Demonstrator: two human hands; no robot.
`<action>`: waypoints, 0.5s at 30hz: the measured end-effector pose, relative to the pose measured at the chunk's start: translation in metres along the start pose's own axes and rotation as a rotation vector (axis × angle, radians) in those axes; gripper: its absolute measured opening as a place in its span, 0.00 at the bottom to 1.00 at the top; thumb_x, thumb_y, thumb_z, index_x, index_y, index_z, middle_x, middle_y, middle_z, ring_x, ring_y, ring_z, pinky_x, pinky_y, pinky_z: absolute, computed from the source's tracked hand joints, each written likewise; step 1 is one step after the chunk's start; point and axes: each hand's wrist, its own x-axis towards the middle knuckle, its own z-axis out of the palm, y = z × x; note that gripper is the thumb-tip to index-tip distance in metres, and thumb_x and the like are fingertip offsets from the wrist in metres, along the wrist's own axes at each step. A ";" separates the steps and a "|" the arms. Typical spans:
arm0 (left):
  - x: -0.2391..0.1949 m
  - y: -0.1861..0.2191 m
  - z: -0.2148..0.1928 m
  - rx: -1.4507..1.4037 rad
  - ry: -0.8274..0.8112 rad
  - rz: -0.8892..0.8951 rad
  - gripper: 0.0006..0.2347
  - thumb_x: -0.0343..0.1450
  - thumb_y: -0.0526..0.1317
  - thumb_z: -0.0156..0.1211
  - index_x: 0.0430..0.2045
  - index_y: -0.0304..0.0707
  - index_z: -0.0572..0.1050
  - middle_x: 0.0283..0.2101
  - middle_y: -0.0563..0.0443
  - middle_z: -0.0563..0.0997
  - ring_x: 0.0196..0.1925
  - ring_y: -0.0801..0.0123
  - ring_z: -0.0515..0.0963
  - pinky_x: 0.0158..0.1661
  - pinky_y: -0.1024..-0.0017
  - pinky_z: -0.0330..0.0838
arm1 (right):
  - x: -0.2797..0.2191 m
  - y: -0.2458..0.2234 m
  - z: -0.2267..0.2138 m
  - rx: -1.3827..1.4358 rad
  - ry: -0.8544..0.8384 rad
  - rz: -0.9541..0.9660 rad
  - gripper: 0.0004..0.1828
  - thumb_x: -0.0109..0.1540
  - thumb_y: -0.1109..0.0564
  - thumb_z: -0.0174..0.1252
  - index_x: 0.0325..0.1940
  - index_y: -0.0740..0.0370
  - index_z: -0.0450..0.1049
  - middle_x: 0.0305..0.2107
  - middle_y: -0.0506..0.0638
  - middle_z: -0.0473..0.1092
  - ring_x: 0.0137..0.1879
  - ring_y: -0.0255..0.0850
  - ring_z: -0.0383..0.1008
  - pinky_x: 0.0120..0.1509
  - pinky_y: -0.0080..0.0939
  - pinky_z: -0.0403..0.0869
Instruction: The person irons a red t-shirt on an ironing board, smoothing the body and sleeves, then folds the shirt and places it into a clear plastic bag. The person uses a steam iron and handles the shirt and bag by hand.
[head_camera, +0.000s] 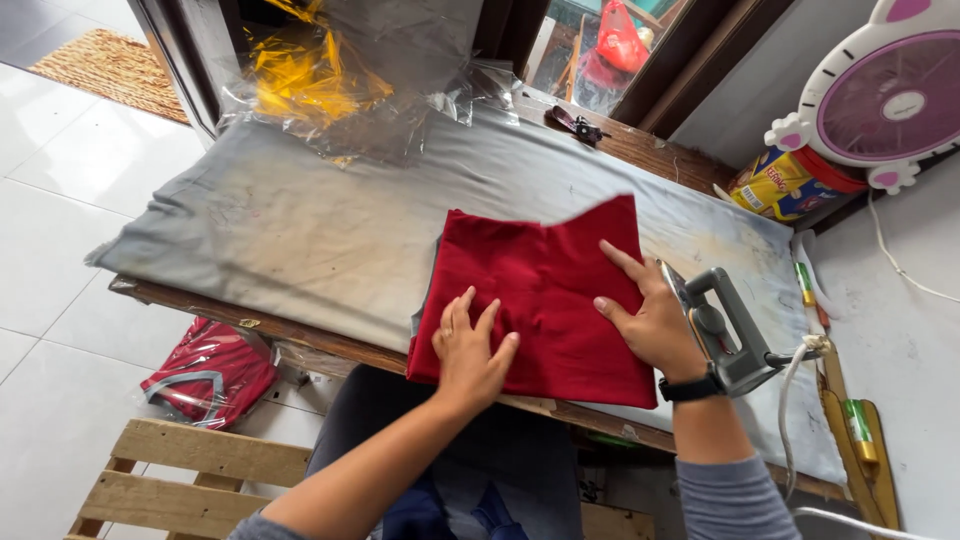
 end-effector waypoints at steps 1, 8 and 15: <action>0.001 0.019 -0.013 -0.258 -0.182 -0.265 0.26 0.70 0.54 0.54 0.63 0.52 0.63 0.73 0.47 0.50 0.75 0.50 0.48 0.64 0.45 0.51 | -0.012 -0.026 -0.005 -0.141 0.013 -0.169 0.38 0.58 0.59 0.68 0.72 0.36 0.70 0.52 0.56 0.69 0.51 0.51 0.75 0.53 0.52 0.74; 0.110 0.050 -0.040 -1.376 -0.130 -0.923 0.36 0.70 0.70 0.38 0.72 0.56 0.48 0.74 0.48 0.43 0.75 0.48 0.42 0.71 0.46 0.39 | -0.070 -0.118 -0.020 -0.868 0.253 -1.252 0.09 0.65 0.55 0.61 0.48 0.49 0.82 0.52 0.53 0.72 0.31 0.46 0.69 0.33 0.44 0.70; 0.159 0.000 -0.005 -1.913 -0.140 -0.926 0.35 0.66 0.73 0.46 0.56 0.46 0.70 0.54 0.40 0.71 0.57 0.46 0.70 0.61 0.45 0.64 | -0.029 -0.027 0.010 -1.120 0.282 -1.496 0.16 0.68 0.61 0.45 0.54 0.52 0.77 0.62 0.44 0.68 0.35 0.50 0.65 0.34 0.40 0.67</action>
